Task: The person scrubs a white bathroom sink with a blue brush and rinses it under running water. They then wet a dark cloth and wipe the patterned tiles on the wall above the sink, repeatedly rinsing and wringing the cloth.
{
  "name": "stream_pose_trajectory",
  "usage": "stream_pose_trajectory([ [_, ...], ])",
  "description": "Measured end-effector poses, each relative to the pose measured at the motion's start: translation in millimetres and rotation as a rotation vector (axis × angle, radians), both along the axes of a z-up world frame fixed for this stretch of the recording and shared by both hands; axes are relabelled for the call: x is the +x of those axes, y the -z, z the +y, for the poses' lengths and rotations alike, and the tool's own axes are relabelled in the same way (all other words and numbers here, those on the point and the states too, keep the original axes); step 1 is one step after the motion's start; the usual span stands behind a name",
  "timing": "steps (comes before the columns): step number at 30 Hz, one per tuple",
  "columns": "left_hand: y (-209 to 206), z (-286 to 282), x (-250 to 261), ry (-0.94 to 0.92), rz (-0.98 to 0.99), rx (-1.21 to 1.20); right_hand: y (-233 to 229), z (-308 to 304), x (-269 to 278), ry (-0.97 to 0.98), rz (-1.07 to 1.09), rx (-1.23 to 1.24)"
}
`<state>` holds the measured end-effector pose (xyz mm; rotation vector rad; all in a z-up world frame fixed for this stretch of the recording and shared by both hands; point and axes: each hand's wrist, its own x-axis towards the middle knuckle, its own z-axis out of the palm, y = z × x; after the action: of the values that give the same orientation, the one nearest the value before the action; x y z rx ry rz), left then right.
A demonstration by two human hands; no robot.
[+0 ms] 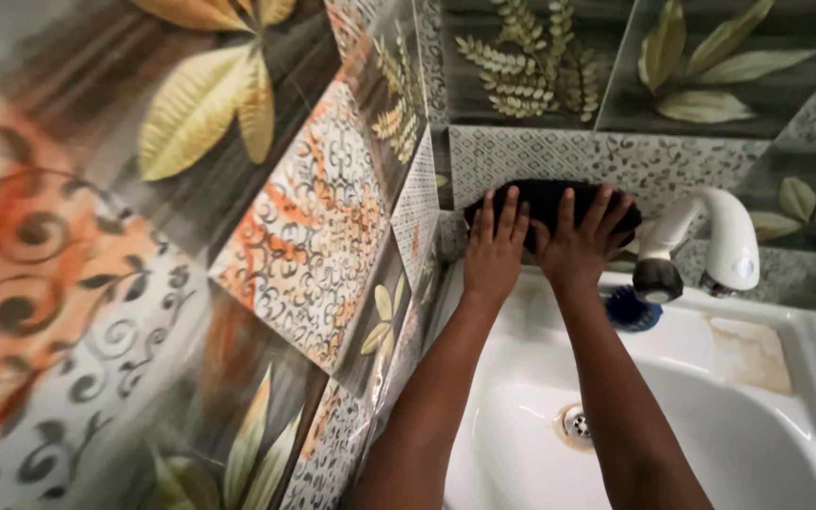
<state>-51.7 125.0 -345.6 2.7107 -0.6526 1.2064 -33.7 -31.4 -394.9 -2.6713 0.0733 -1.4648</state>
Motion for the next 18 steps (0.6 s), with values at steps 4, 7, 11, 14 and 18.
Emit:
stream_pose_trajectory([
  [4, 29, 4, -4, -0.001, 0.018, 0.029, 22, 1, -12, -0.049, 0.086, 0.009],
  [7, 47, 7, -14, 0.035, 0.025, 0.061, 35, 1, -30, -0.027, 0.185, -0.012],
  [11, 70, 12, -27, 0.073, 0.234, 0.092, 50, 16, -51, -0.036, 0.387, 0.088],
  [14, 85, 10, -30, 0.158, 0.487, -0.009, 57, 22, -65, -0.017, 0.343, -0.016],
  [18, 99, 11, -35, 0.238, 0.430, -0.099, 63, 24, -84, -0.153, 0.392, 0.103],
])
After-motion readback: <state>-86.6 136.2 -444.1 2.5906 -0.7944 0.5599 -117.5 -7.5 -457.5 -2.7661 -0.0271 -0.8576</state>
